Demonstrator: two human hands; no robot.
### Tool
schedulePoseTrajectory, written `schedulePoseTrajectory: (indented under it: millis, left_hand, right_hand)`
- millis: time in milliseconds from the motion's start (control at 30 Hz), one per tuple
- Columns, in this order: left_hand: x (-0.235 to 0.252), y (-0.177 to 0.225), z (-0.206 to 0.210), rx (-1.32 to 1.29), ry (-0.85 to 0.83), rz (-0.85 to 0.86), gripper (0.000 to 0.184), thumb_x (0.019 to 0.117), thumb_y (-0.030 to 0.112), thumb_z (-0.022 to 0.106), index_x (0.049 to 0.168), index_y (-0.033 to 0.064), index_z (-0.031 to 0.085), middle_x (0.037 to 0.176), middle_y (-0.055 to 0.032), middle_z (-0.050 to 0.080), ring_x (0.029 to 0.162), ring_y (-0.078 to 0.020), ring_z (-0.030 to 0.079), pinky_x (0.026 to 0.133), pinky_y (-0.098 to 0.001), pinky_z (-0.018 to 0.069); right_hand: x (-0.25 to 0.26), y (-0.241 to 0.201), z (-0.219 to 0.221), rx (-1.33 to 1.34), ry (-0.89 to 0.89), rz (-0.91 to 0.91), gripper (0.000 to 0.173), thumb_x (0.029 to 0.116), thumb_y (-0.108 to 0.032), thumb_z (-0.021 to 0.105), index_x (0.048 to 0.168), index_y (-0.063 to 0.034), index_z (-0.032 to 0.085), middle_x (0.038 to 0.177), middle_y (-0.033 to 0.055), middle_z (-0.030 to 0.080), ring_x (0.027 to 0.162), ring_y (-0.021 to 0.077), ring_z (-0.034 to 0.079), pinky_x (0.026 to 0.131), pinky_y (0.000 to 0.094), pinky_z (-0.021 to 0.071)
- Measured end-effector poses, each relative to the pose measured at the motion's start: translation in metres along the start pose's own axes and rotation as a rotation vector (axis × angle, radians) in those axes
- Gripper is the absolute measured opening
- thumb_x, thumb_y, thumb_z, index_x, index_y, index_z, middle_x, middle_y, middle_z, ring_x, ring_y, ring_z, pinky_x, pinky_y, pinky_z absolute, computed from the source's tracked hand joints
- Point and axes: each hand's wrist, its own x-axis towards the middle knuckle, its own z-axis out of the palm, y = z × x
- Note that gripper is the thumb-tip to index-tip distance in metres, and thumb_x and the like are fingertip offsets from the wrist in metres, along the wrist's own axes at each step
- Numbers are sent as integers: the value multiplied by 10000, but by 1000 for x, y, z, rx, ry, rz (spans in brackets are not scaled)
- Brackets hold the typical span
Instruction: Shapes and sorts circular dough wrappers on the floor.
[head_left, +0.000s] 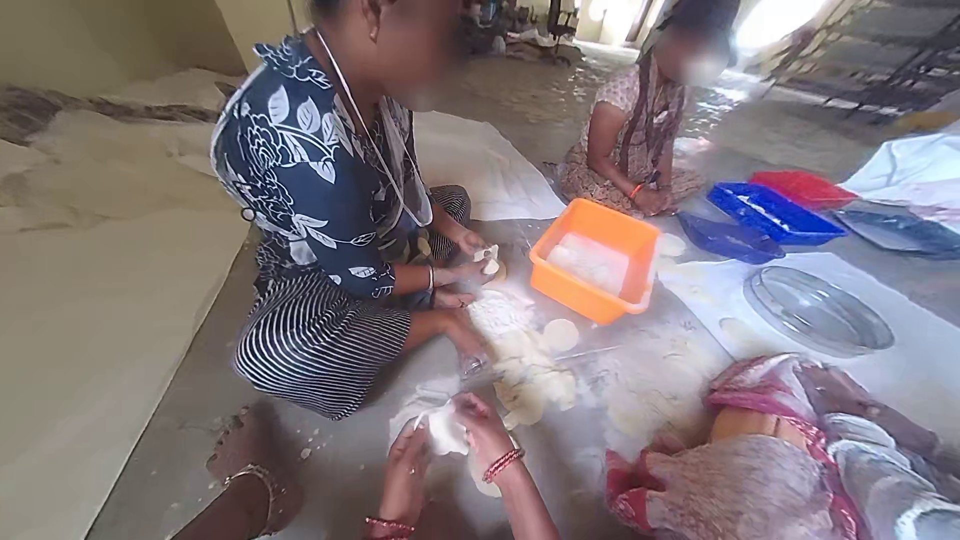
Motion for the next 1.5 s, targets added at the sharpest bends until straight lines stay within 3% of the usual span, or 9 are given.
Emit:
schedulePoseTrajectory:
  millis: [67,133,333,567,700,800,1067,1300,1500]
  left_hand:
    - [1,-3,3,30,11,0,238,1077,143,432,1117,7,623,908,-53,709,813,-130,701,762,-325,605]
    - [1,-5,5,70,21,4,239,1074,141,436,1087,16,639,872,-39,705,778,-115,690,726,-306,596]
    - [-4,-5,12,79,-6,-36,244,1079,161,441,1059,29,645,834,-25,698,736,-98,680,678,-280,586]
    - [-3,-12,9,270,-137,85,84,877,91,723,942,40,707,844,-9,718,735,-67,664,643,-233,553]
    - [0,-13,11,235,-80,158,85,944,90,627,904,50,691,807,13,698,730,-54,652,658,-226,552]
    - [-1,-11,11,254,-56,158,128,968,101,588,899,54,684,791,23,686,718,-47,642,655,-220,545]
    - [-1,-14,6,299,-46,-77,174,1027,140,561,989,17,678,797,-23,683,689,-69,632,624,-245,531]
    - [6,-5,-10,388,84,-171,303,1028,96,556,1309,-19,549,1038,-137,652,671,-130,615,568,-281,530]
    - [11,6,-18,315,209,-134,283,1051,131,523,1295,-8,557,1029,-116,650,678,-129,618,607,-285,538]
  right_hand:
    - [-3,3,-8,-54,-27,-3,358,894,12,711,1236,64,619,1161,166,671,1010,179,646,896,359,551]
    - [-5,9,-13,-81,-8,-42,276,862,18,743,1129,54,681,1025,125,711,914,135,660,848,315,557]
    - [-11,17,-17,29,154,34,231,1019,-144,627,1147,42,679,1059,130,691,937,159,639,837,365,547]
    - [-11,15,-23,-185,101,-45,174,945,-137,727,939,36,709,857,68,678,785,83,608,769,280,524]
    - [-16,15,-26,-119,44,-14,242,958,-110,695,1116,72,680,1054,147,694,948,154,656,891,337,554]
    - [-16,19,-27,-168,-26,-31,279,886,-72,756,1122,61,689,996,135,709,888,147,669,840,326,566]
    - [-18,14,-44,-200,-3,-16,237,915,-70,733,1104,68,693,988,136,710,887,137,664,844,319,560]
    - [-32,-28,-62,-890,226,-147,230,984,-157,647,1134,-17,750,1042,154,748,966,268,713,927,457,550]
    - [-26,18,-61,-1269,-164,202,295,995,-96,596,1265,-35,697,1300,221,663,1255,387,609,1069,577,464]
